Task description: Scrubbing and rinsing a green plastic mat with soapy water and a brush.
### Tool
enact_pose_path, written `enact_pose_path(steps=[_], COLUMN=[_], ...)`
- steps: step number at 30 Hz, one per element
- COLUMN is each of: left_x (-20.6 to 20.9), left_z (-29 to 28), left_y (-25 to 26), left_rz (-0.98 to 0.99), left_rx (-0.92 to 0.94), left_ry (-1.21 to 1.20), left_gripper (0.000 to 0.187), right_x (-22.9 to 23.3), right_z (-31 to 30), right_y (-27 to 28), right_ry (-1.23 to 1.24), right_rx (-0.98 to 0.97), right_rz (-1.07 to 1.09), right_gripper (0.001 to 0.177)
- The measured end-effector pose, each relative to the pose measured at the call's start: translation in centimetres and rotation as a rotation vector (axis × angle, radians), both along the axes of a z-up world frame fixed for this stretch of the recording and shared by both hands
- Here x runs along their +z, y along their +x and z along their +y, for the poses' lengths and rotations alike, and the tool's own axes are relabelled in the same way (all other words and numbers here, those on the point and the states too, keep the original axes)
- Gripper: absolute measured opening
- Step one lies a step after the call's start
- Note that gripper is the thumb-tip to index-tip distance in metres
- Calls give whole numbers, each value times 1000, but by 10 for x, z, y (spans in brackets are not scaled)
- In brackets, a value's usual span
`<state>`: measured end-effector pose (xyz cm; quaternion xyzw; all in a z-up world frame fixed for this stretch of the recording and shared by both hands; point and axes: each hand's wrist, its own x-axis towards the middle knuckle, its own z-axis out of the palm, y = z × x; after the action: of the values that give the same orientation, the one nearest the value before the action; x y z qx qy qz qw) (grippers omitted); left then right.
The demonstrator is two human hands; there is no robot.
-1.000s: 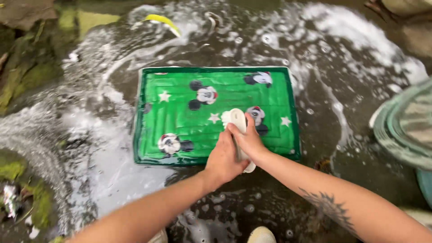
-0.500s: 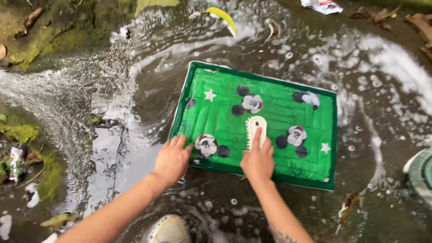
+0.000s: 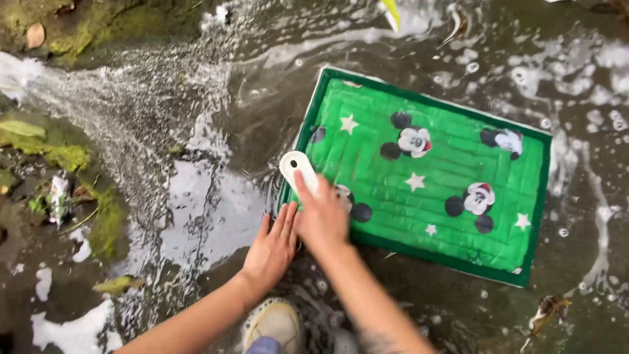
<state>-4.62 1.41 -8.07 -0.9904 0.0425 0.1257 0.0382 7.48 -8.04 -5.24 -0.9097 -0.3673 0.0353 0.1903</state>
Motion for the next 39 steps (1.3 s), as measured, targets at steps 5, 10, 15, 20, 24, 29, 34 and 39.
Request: enact_pose_path(steps=[5,10,15,20,24,29,34,39], left_x=[3,13,19,13,17,20,22,35], left_z=[-2,-12,-6,-4,-30,-22,4,1], left_y=[2,12,14,19,10,2,18,10], left_rz=[-23,-7,58,-3,87,144,69,79], left_rx=[40,144,69,121,146,135,228,313], left_ry=[-27,-104,113,47,63,139,-45,-207], left_gripper=[69,64,63,70,75,71,70,72], right_x=[8,-16,9,-10,-31,11,-18,-16], right_z=[-178,-151,-41,-190,-125,-93,-201,-65], right_y=[72,58,45,82,55,48,71,19], right_ry=[-118,-42,118,-20,1,-5,8,77], right_rx=[216,186,377,156,189,300,292,190], right_rz=[-205,-198,-236,-287,-359,-299,-255,-291], right_gripper=[66,49,42,52,50,53,57,55])
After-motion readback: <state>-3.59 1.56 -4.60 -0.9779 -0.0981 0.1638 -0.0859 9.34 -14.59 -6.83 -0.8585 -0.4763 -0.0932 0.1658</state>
